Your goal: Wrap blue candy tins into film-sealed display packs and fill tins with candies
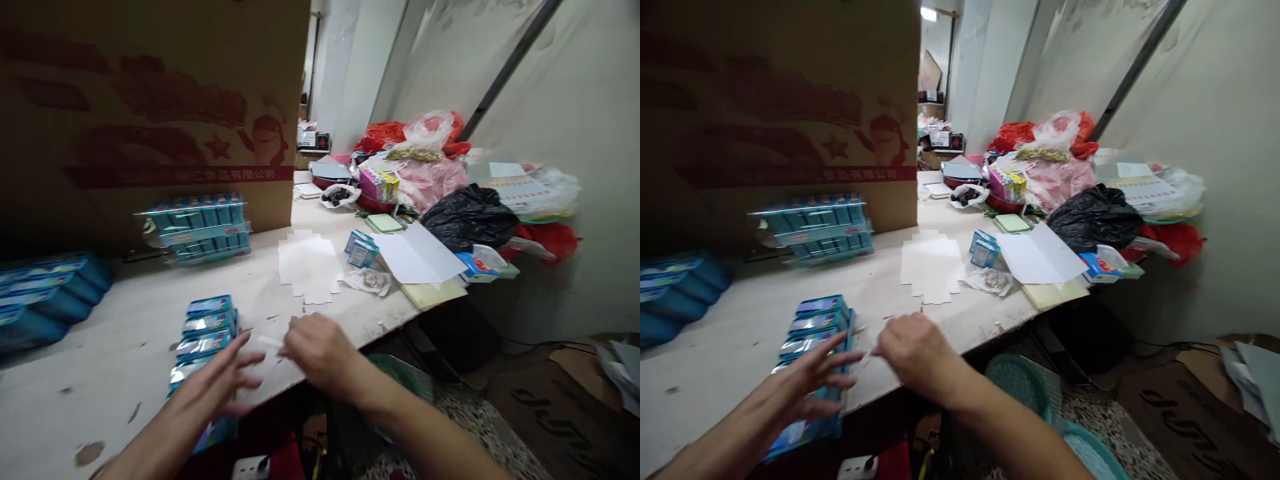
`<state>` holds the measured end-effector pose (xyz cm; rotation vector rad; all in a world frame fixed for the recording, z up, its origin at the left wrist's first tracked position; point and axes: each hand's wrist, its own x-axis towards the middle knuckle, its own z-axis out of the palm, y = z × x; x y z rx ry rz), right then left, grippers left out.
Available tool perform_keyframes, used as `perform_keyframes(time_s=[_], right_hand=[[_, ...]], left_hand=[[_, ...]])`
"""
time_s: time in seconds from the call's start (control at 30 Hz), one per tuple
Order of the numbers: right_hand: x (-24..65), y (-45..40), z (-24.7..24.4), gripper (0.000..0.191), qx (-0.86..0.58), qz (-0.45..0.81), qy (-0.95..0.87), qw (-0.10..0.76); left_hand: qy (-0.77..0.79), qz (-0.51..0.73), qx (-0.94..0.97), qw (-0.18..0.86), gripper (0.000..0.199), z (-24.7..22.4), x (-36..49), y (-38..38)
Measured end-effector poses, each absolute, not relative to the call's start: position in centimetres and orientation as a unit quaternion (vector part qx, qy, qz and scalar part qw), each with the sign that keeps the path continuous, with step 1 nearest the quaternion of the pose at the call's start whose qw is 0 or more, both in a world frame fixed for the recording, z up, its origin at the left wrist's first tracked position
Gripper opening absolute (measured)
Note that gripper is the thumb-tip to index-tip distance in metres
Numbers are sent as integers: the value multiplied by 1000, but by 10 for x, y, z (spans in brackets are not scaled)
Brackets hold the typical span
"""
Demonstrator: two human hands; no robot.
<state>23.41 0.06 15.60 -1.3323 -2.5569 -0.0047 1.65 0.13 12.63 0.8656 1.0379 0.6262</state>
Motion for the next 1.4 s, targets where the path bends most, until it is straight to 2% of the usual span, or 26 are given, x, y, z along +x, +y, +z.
perform_keyframes(time_s=[0.07, 0.23, 0.33, 0.43, 0.53, 0.63, 0.7, 0.87, 0.97, 1.23, 1.33, 1.4], right_hand=[[180, -11, 151, 15, -399, 1, -906, 139], [138, -29, 134, 26, -478, 26, -857, 192], [136, -32, 120, 13, -484, -12, -858, 171], [127, -25, 112, 16, -489, -61, -855, 163], [111, -11, 115, 19, -491, -92, -850, 169], [96, -2, 122, 17, -476, -84, -859, 170], [89, 0, 126, 16, -472, -76, -863, 167], [79, -3, 132, 21, -496, -21, -846, 194], [82, -8, 134, 23, -544, 8, -814, 206], [127, -18, 106, 17, -643, -26, -753, 136], [134, -2, 96, 25, -695, -37, -705, 136], [128, 14, 94, 29, -700, -36, -697, 148]], left_hand=[[452, 269, 282, 802, 36, 129, 21, 13], [466, 355, 216, 781, 46, 117, -5, 34], [492, 334, 230, 771, 48, 107, -34, 34], [548, 380, 341, 662, 59, 102, -58, 26], [563, 399, 547, 473, 68, 105, -77, 15], [518, 349, 704, 339, 44, 107, -89, 5], [501, 353, 732, 297, 30, 106, -92, 2], [486, 388, 752, 217, 19, 102, -91, 8], [484, 404, 747, 212, 16, 107, -89, 7], [472, 523, 679, 206, 18, 120, -79, -16], [536, 539, 584, 283, 22, 104, -83, -5], [603, 539, 423, 409, 25, 89, -87, 12]])
